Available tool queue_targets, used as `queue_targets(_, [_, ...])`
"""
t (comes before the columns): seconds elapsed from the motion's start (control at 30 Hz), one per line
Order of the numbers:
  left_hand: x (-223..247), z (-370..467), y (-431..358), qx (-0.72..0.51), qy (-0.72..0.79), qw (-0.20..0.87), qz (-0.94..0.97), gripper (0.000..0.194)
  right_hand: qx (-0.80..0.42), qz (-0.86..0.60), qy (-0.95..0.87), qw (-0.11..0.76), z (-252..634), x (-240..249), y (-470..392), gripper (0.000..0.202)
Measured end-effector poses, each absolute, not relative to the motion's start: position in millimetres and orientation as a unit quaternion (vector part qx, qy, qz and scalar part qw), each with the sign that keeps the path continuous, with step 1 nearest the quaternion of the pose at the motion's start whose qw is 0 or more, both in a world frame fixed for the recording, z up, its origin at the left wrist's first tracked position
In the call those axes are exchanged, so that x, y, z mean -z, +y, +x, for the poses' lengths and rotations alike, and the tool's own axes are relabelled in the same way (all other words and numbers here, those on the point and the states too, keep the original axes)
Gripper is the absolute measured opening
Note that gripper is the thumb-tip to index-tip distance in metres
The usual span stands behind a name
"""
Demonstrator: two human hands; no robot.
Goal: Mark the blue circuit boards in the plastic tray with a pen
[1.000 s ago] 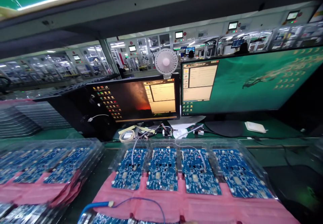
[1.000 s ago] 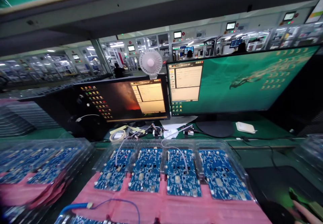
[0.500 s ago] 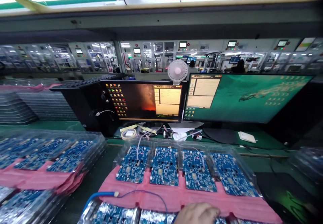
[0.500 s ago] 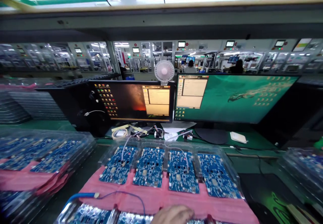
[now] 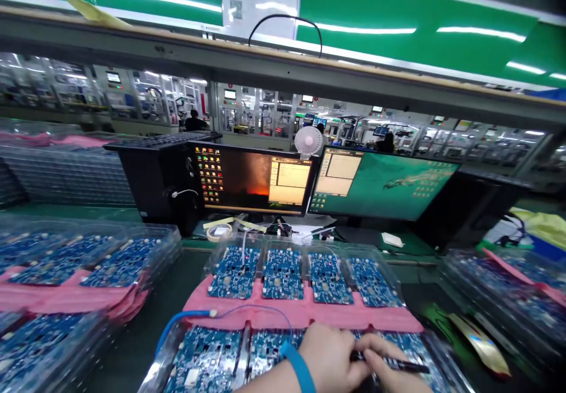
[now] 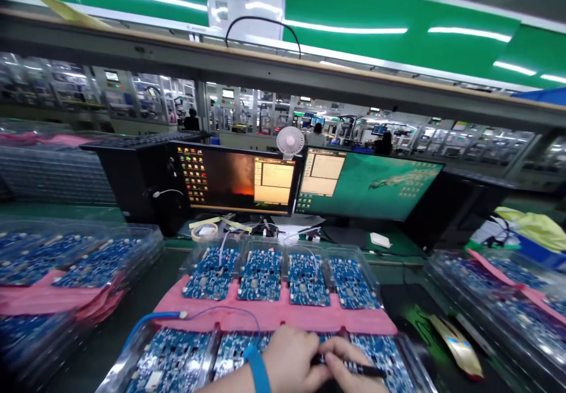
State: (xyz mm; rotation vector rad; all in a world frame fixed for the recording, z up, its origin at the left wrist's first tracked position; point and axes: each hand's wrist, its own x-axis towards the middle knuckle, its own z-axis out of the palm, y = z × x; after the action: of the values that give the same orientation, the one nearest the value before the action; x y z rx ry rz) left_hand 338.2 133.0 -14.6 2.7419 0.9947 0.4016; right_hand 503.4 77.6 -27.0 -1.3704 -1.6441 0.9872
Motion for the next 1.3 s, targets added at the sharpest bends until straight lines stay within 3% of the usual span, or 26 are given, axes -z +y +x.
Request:
queue_targets(0.13, [-0.1, 328.8, 129.4, -0.126, 0.352, 0.154, 0.914, 0.047, -0.419, -0.538, -0.636, 0.361, 504.0, 28.8, 73.4, 0.034])
queue_targets(0.3, [-1.3, 323.0, 129.1, -0.165, 0.350, 0.156, 0.909, 0.021, -0.482, -0.472, -0.490, 0.552, 500.3, 41.0, 78.7, 0.040])
queue_targets(0.4, [0.0, 322.2, 132.4, -0.175, 0.365, 0.156, 0.901, 0.015, -0.411, -0.515, -0.456, 0.598, 516.9, 34.9, 89.8, 0.031])
queue_targets(0.6, [-11.9, 324.6, 156.0, -0.220, 0.356, 0.080, 0.905, 0.011, -0.361, -0.626, -0.495, 0.483, 526.4, 4.3, 143.6, 0.027])
queue_targets(0.8, [-1.2, 326.0, 183.2, -0.172, 0.367, 0.089, 0.910, 0.008, -0.358, -0.636, -0.552, 0.402, 500.8, 20.8, 190.5, 0.026])
queue_targets(1.3, [11.3, 329.9, 186.6, -0.131, 0.398, 0.160, 0.894, 0.011, -0.346, -0.652, -0.573, 0.356, 505.8, 28.9, 189.4, 0.025])
